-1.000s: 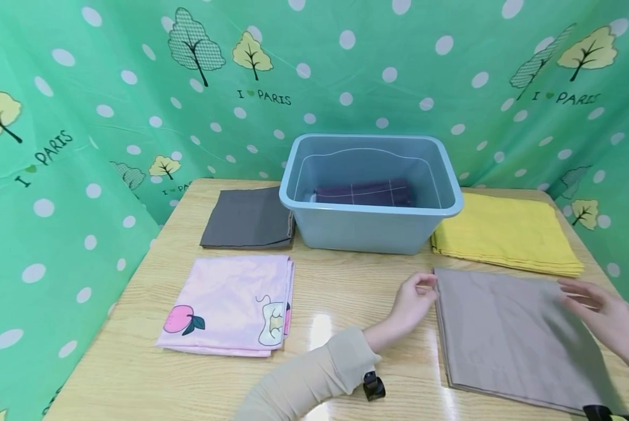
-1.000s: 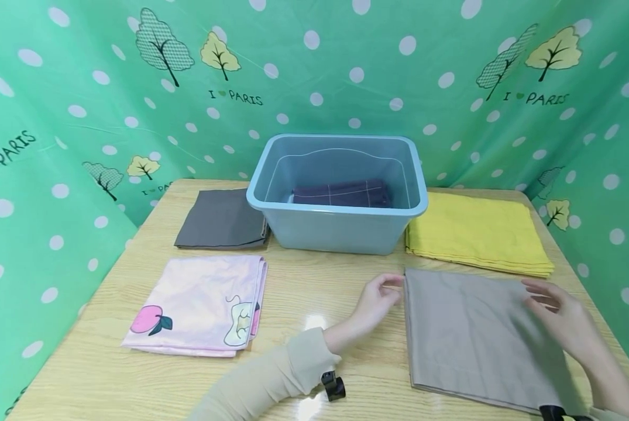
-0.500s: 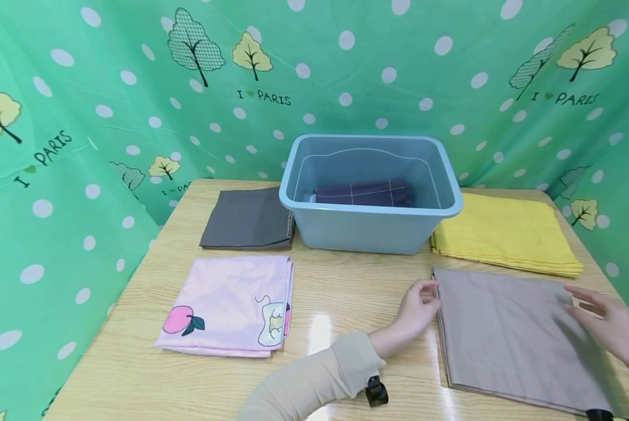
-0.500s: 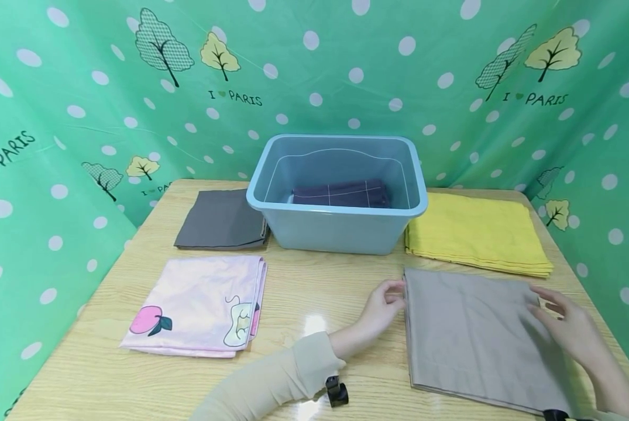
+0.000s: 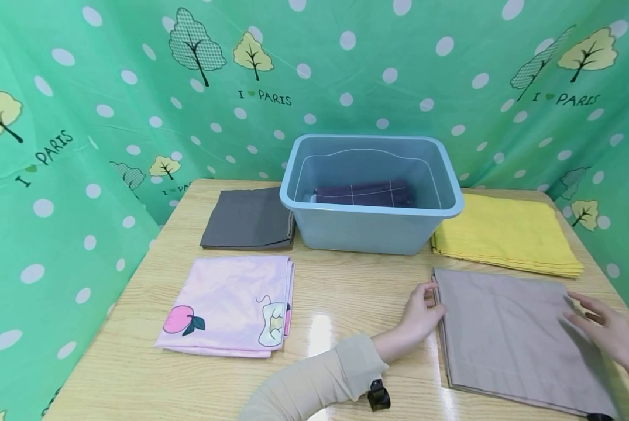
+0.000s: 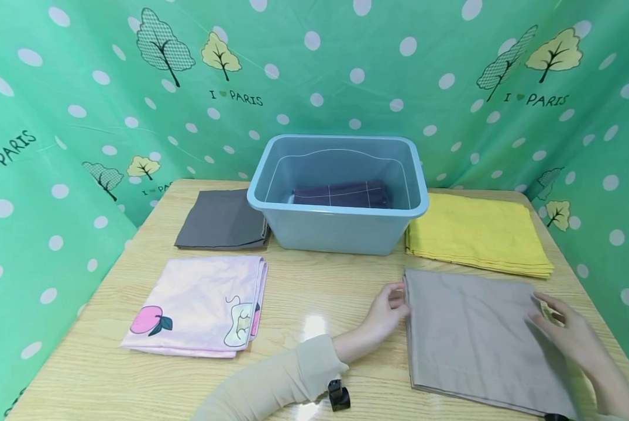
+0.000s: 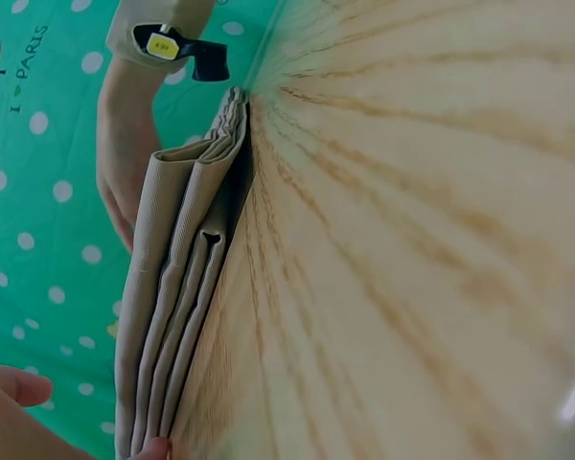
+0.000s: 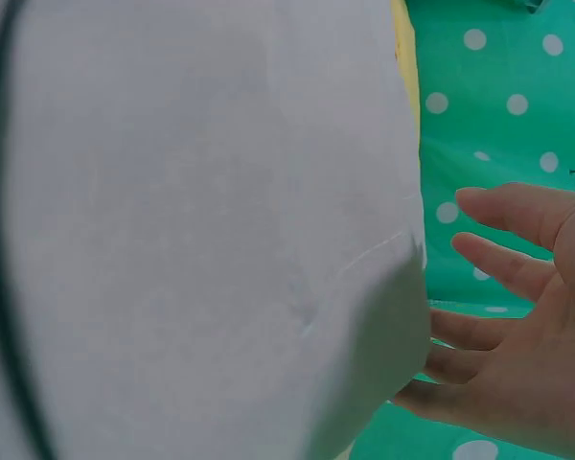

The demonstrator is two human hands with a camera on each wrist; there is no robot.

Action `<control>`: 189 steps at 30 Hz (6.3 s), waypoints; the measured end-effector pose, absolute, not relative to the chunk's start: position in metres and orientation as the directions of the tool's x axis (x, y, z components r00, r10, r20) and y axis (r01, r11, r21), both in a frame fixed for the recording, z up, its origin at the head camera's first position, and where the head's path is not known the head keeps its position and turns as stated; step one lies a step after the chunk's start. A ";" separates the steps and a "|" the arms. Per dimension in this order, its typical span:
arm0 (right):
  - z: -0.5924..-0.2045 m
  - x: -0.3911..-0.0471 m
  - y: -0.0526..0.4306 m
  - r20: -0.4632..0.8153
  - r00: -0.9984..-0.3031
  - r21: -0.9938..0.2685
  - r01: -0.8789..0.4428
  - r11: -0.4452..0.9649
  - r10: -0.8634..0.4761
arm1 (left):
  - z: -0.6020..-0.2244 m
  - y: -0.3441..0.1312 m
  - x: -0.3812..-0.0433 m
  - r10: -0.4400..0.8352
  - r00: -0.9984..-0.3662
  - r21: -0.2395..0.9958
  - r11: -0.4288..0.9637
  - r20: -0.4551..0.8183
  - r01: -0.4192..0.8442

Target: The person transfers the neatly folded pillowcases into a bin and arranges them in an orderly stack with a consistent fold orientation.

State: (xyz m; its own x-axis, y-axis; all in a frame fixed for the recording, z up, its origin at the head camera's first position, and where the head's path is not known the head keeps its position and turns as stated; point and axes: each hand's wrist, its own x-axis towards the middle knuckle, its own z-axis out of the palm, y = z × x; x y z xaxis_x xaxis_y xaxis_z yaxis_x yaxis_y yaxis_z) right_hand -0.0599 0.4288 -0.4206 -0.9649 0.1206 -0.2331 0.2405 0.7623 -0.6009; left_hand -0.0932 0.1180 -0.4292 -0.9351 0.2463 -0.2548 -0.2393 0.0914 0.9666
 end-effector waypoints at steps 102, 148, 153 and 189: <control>-0.401 -0.060 0.386 -0.197 -0.964 -0.715 0.266 0.646 0.179 | -0.403 0.094 -0.095 0.135 -0.945 0.936 -0.156 -0.296 -0.316; -0.371 -0.067 0.327 -0.247 -0.969 -0.832 0.227 0.506 0.027 | -0.398 0.023 -0.092 0.150 -0.958 0.941 -0.203 -0.244 -0.271; -0.370 -0.069 0.321 -0.238 -0.971 -0.836 0.217 0.504 0.023 | -0.399 0.015 -0.093 0.138 -0.959 0.939 -0.207 -0.249 -0.274; -0.381 -0.091 0.290 -0.180 -0.984 -0.918 0.165 0.360 -0.010 | -0.382 -0.043 -0.095 0.068 -0.974 0.964 -0.140 -0.217 -0.225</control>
